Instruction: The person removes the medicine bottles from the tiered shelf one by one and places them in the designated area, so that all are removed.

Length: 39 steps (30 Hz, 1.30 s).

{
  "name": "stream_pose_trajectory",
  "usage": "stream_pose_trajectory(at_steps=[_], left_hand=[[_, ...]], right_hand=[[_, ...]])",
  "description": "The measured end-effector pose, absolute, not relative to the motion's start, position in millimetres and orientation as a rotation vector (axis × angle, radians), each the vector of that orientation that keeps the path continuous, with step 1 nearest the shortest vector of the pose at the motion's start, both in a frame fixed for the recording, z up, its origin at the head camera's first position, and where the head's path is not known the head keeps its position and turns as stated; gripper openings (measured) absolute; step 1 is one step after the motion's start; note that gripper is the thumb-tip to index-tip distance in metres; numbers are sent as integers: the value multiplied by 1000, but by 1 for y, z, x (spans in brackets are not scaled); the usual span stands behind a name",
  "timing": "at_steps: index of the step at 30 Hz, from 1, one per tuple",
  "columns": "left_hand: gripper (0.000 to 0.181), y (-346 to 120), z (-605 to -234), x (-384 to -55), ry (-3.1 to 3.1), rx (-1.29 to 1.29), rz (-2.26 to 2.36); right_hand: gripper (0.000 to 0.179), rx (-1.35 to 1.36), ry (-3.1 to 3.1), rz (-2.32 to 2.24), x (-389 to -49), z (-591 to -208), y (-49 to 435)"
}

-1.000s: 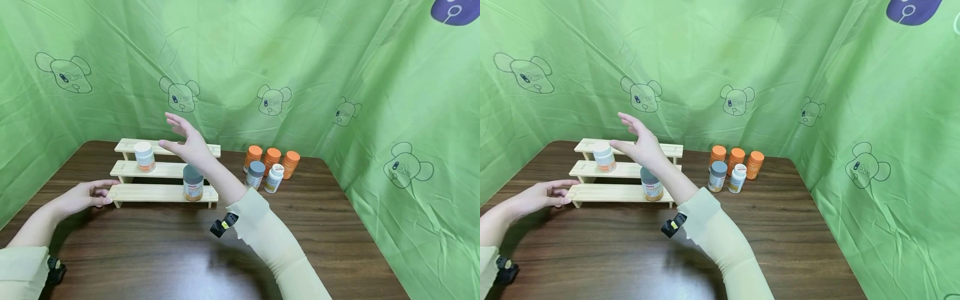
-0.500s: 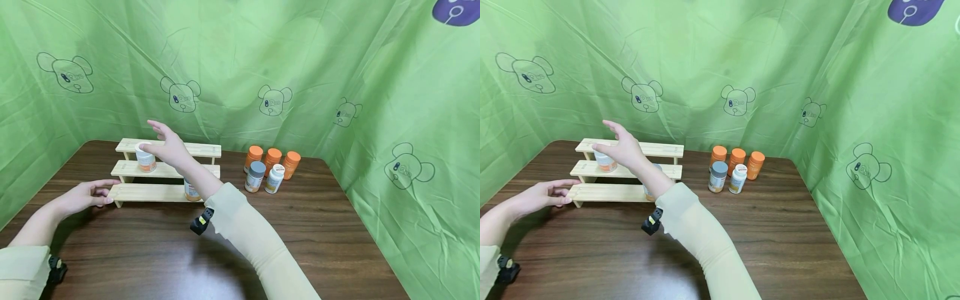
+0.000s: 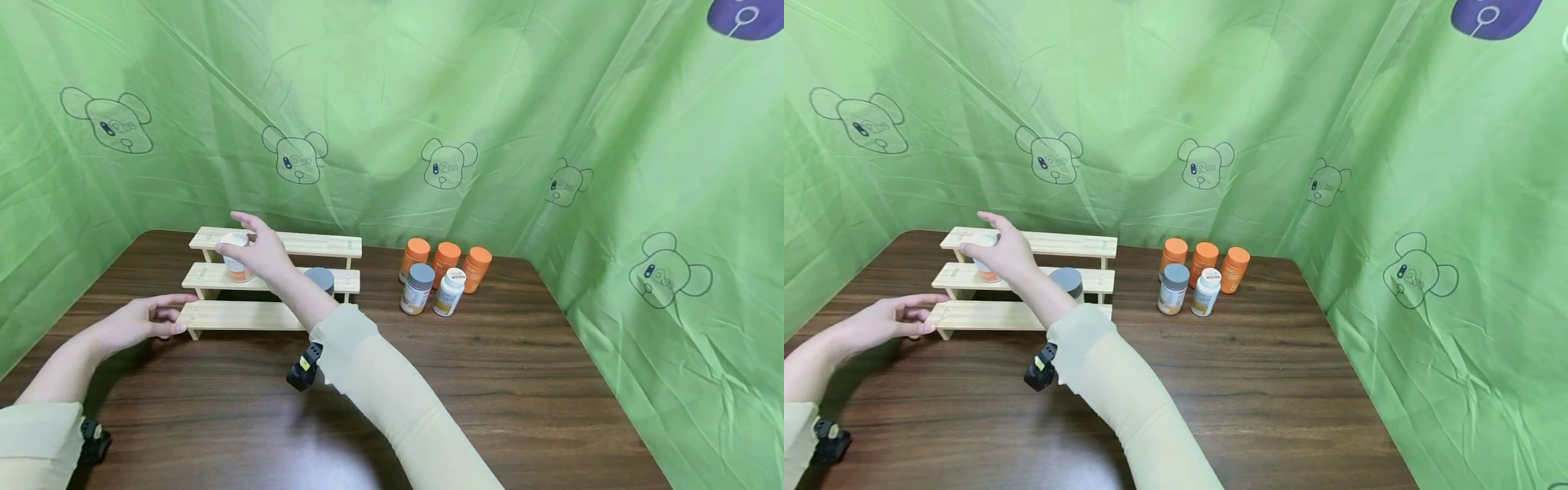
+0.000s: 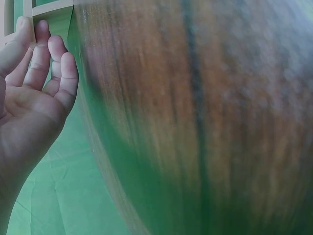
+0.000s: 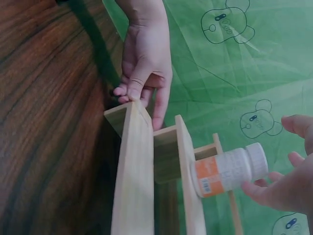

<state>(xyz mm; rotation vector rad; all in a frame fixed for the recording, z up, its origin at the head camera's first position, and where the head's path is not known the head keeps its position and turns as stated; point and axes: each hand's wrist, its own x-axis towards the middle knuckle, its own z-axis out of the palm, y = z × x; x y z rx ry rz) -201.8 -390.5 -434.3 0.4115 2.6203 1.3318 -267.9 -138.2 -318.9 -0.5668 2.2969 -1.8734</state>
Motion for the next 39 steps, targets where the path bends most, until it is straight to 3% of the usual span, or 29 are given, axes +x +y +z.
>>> stream_pose_trajectory(at_steps=[24, 39], left_hand=[[55, -392, -438, -203, 2617, 425, 1353], [54, -391, -438, -202, 2625, 437, 1350]], right_hand=[[38, -439, 2179, -2165, -272, -357, -152], [36, -377, 2213, -2206, -265, -356, -150]])
